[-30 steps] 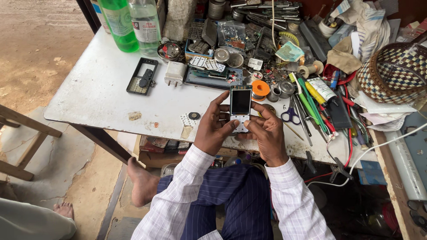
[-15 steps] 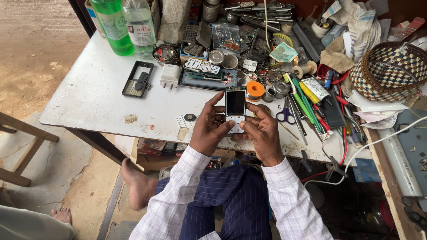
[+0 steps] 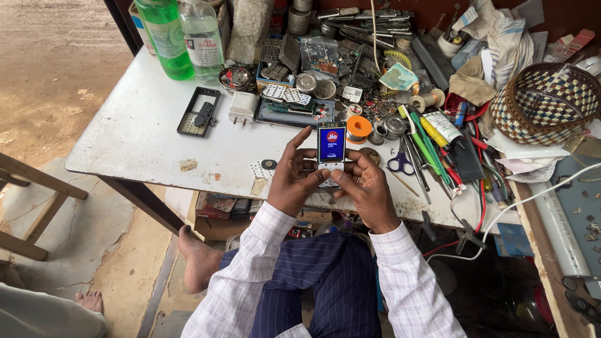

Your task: The person sits on the floor at a cluttered repair workbench and repairs a feature phone. They first manipulate a small component and the phone's battery and circuit board by hand, reassemble the phone, power it on to check the screen, then use a thin metal probe tool to press and adjust parts near the phone's keypad and screen area.

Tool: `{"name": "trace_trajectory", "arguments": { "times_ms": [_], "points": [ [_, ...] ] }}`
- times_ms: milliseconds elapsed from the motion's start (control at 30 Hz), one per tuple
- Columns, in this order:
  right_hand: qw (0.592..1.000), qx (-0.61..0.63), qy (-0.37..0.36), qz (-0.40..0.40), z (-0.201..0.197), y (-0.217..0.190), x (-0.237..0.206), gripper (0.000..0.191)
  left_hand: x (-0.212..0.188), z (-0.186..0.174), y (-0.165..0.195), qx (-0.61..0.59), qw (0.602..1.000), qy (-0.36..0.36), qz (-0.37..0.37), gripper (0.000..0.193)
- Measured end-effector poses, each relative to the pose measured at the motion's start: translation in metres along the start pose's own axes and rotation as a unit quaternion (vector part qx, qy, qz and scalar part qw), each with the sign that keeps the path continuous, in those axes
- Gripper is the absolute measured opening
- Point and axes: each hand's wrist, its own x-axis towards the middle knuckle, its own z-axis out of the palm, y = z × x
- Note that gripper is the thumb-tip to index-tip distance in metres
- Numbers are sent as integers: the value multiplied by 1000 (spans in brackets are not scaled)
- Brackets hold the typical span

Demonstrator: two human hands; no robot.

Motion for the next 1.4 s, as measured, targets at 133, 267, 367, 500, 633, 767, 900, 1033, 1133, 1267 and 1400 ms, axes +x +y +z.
{"name": "trace_trajectory", "arguments": {
  "times_ms": [133,267,367,500,633,767,900,1033,1133,1267,1400],
  "points": [
    [1000,-5,17,-15,-2,6,-2,42,0,0,-1,23,1000,-5,4,92],
    [999,6,33,-30,-2,9,-3,42,-4,2,-1,28,997,-24,70,87],
    [998,22,34,-57,-2,5,-4,47,-18,-11,8,175,981,34,80,83],
    [997,8,29,-66,3,-7,-12,64,-32,-52,29,372,909,99,161,72],
    [998,-2,67,-2,11,-16,-37,65,-20,-81,35,498,854,46,142,78],
    [994,15,97,36,15,-14,-62,51,-6,-87,27,509,856,-7,91,82],
    [992,40,107,54,17,-6,-77,42,4,-94,23,502,863,-11,54,82],
    [990,48,115,66,21,3,-82,44,6,-98,21,494,868,-14,41,80],
    [988,46,124,78,22,6,-83,45,5,-100,19,457,888,-1,57,73],
    [993,48,89,66,18,7,-86,54,13,-100,18,458,884,45,83,61],
    [1000,-4,25,4,16,8,-93,66,20,-102,22,407,910,59,43,62]
  ]
}}
